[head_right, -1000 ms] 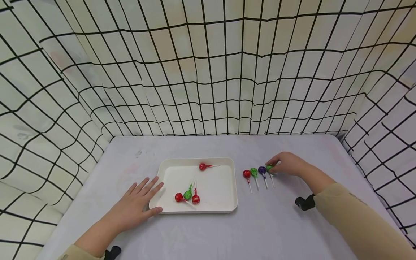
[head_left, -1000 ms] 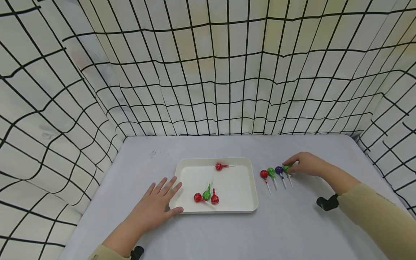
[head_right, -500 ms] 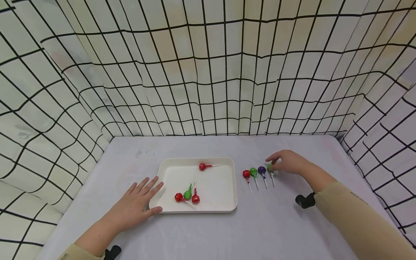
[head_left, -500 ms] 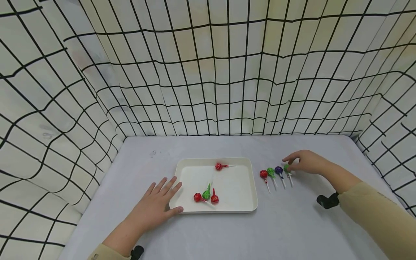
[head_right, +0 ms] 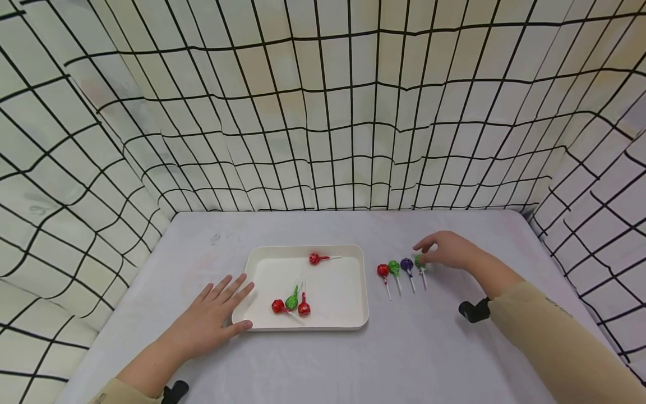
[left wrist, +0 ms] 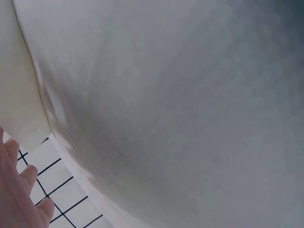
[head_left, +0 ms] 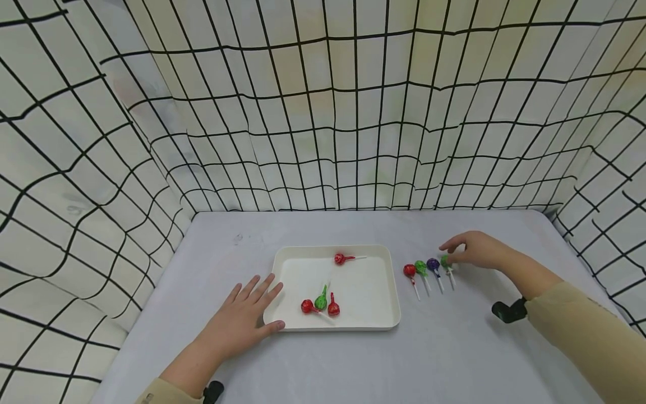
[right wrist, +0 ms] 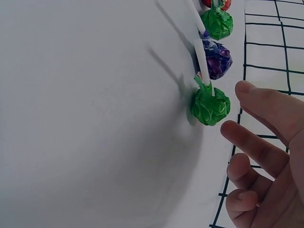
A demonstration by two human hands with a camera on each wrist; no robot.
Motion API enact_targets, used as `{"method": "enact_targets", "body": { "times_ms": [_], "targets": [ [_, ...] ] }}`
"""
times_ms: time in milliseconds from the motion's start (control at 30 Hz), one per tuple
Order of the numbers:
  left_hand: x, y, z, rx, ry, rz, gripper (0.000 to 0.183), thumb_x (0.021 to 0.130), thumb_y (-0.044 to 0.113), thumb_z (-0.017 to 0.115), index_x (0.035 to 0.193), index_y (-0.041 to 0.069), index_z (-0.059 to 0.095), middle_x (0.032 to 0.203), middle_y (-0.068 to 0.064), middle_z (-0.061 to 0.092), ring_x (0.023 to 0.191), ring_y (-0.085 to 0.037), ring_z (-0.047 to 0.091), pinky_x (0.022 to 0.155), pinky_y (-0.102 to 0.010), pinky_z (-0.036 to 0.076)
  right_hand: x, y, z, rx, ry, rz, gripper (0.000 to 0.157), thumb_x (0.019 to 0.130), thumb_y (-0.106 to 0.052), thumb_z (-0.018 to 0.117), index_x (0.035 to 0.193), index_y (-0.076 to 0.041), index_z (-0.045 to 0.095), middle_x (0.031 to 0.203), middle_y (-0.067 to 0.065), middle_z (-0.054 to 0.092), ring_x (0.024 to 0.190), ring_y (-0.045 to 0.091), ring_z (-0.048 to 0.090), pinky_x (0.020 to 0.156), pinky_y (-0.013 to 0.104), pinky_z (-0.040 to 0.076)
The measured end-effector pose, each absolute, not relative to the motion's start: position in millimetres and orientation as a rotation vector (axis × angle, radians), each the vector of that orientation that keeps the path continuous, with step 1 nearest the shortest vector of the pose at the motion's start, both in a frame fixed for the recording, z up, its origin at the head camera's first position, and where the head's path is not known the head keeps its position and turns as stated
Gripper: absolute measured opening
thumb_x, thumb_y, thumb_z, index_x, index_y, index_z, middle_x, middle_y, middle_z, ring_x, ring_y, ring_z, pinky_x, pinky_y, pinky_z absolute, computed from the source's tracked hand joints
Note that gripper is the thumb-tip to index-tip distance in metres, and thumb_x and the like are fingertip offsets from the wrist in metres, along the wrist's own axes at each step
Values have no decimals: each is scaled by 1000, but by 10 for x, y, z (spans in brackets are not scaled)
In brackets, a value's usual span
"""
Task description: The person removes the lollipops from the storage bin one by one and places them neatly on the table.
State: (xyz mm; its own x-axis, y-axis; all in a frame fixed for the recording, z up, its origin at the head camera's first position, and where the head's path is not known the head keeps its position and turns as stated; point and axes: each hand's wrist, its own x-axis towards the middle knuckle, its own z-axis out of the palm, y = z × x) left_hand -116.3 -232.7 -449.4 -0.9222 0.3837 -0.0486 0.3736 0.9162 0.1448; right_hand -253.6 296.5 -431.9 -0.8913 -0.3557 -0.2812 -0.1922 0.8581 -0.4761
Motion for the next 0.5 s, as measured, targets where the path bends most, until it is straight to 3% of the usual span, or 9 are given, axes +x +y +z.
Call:
{"method": "enact_targets", "body": {
  "times_ms": [500],
  "targets": [
    [-1170, -2326, -4496, 579, 2986, 213, 82, 90, 66, 57, 156, 23, 35, 164, -2, 23, 150, -34, 18, 119, -59, 13, -2531, 2665, -4164, -428, 2631, -608, 35, 91, -30, 72, 123, -17, 71, 117, 8, 69, 101, 25, 59, 81, 41, 56]
  ]
}}
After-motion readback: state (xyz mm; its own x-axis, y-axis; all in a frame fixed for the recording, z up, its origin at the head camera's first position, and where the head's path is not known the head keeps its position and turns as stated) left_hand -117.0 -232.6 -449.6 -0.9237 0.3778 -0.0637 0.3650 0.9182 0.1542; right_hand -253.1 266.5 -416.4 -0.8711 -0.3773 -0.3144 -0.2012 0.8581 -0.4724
